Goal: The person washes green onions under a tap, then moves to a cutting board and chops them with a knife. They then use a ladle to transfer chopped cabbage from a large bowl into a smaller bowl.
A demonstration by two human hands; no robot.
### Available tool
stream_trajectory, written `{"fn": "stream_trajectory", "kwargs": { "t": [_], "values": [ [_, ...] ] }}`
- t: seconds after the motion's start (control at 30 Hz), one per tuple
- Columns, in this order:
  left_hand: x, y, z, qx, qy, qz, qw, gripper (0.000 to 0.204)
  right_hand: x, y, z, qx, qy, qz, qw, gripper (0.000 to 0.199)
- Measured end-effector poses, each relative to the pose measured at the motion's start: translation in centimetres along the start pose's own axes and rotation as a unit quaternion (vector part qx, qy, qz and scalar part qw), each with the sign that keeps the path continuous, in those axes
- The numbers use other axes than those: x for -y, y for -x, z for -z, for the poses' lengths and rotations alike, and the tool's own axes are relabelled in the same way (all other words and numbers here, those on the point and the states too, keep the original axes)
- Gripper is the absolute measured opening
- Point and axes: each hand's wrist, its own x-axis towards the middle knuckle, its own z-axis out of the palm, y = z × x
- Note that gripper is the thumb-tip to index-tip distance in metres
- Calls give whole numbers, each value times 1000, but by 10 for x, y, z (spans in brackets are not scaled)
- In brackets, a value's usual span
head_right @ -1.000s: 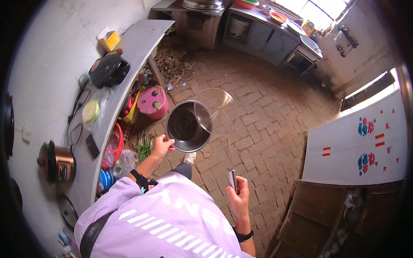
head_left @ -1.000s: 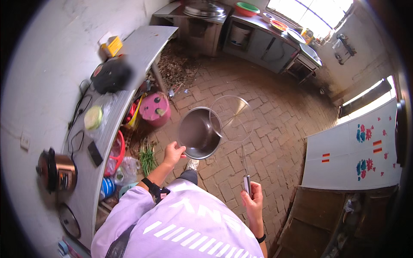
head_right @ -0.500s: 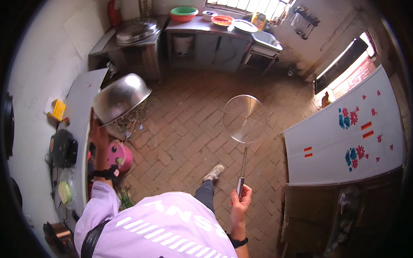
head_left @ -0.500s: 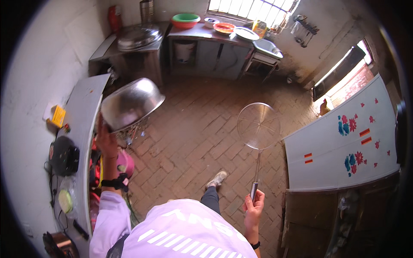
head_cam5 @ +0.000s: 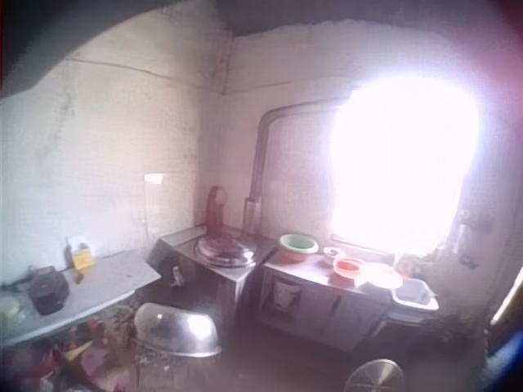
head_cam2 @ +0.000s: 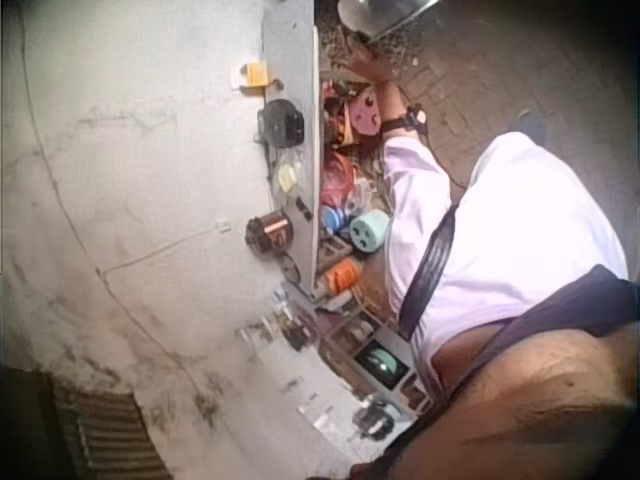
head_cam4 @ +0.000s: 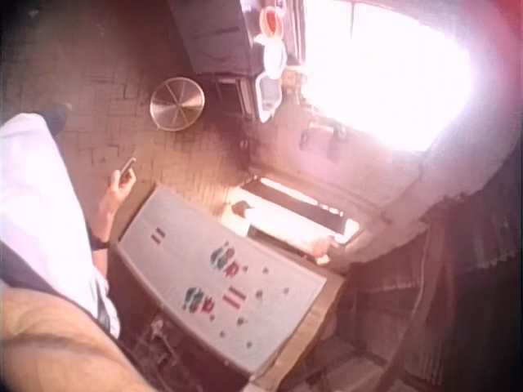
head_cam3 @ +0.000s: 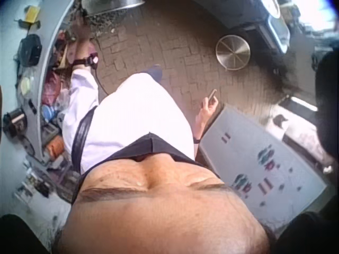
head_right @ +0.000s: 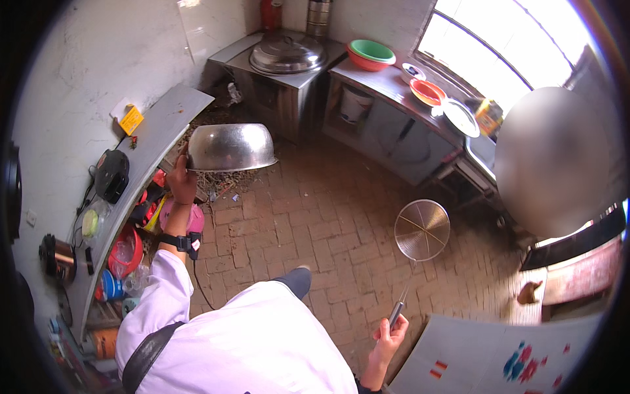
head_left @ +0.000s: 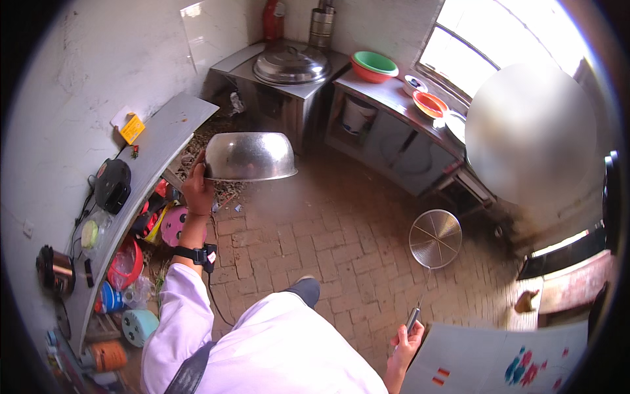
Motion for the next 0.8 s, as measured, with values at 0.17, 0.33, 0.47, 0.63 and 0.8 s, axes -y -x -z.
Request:
{"fn": "stream_trajectory", "kwargs": {
  "t": [0.17, 0.33, 0.47, 0.63, 0.8],
  "values": [
    [-8, 14, -139, 80, -72, 231, 967, 28, 18, -144, 1, 12, 14, -15, 1000, 28],
    [-41, 9, -305, 70, 40, 434, 897, 35, 61, -272, -6, 6, -14, -20, 1000, 30],
    [-75, -29, -392, 69, -36, 319, 945, 30, 86, -342, -1, -44, -23, -4, 999, 29],
    [-187, -60, -518, 138, 293, 563, 761, 9, 92, -453, 18, -60, -62, -40, 995, 26],
    [-341, -37, -628, 255, 404, 666, 573, 15, 101, -608, 45, -38, -83, -57, 994, 27]
  ]
}}
